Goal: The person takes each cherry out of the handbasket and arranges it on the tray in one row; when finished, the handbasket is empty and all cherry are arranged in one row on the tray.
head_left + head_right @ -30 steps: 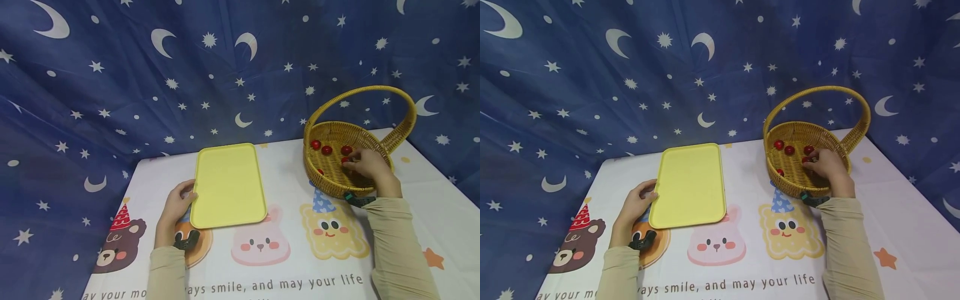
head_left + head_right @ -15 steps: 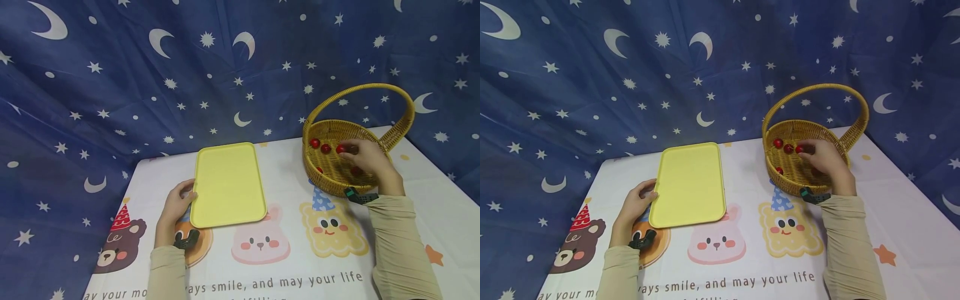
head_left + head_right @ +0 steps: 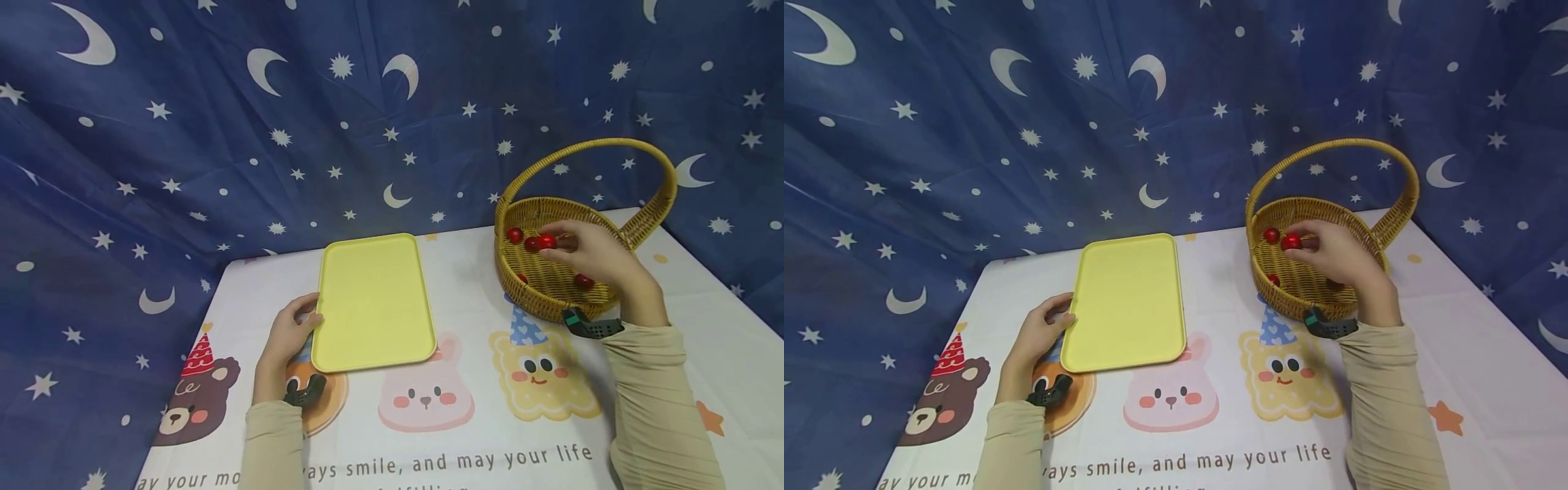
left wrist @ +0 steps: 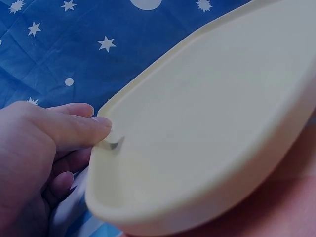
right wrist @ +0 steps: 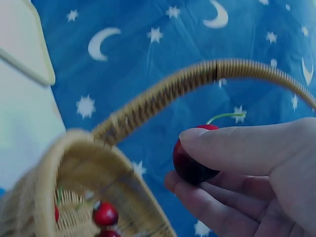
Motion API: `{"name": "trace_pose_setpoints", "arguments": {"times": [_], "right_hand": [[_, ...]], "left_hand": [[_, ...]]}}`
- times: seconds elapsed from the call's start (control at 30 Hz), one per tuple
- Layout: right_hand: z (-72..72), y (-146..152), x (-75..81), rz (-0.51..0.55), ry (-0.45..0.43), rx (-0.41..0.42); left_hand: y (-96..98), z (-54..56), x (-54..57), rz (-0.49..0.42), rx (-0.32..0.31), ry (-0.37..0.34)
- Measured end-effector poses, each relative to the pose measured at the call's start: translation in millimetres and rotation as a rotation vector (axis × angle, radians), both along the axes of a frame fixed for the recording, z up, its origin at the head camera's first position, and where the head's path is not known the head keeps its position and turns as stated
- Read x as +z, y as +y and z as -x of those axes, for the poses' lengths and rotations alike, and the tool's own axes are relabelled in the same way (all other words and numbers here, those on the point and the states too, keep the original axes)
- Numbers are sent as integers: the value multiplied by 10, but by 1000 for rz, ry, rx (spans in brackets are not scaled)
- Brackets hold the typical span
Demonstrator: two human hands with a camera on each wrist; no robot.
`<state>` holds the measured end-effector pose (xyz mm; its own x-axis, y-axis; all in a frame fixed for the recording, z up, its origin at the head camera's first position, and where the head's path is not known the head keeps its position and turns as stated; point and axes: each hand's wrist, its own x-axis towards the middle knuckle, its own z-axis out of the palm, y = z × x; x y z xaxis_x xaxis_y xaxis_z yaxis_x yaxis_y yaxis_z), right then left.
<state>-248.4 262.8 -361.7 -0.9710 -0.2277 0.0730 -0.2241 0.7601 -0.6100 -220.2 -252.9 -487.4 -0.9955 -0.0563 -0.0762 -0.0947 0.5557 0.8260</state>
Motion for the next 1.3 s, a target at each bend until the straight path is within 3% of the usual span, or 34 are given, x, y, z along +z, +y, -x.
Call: {"name": "trace_pose_setpoints", "arguments": {"times": [0.3, 0.5, 0.6, 0.8, 0.97, 1.3], "right_hand": [[-76, -541, 83, 74, 126, 113], [102, -1146, -46, 139, 116, 280], [233, -1434, -180, 196, 102, 316], [459, -1898, -542, 243, 68, 292], [507, -2192, -805, 262, 9, 261], [513, -2451, -1027, 307, 36, 246]], "left_hand": [[-2, 9, -38, -22, 8, -4], [-44, -3, -30, -3, 22, 8], [-43, -1, -19, 16, 12, 24], [-5, 1, -25, 5, 1, 24], [32, -6, -79, -3, 6, 28], [1, 14, -56, -1, 13, 53]]}}
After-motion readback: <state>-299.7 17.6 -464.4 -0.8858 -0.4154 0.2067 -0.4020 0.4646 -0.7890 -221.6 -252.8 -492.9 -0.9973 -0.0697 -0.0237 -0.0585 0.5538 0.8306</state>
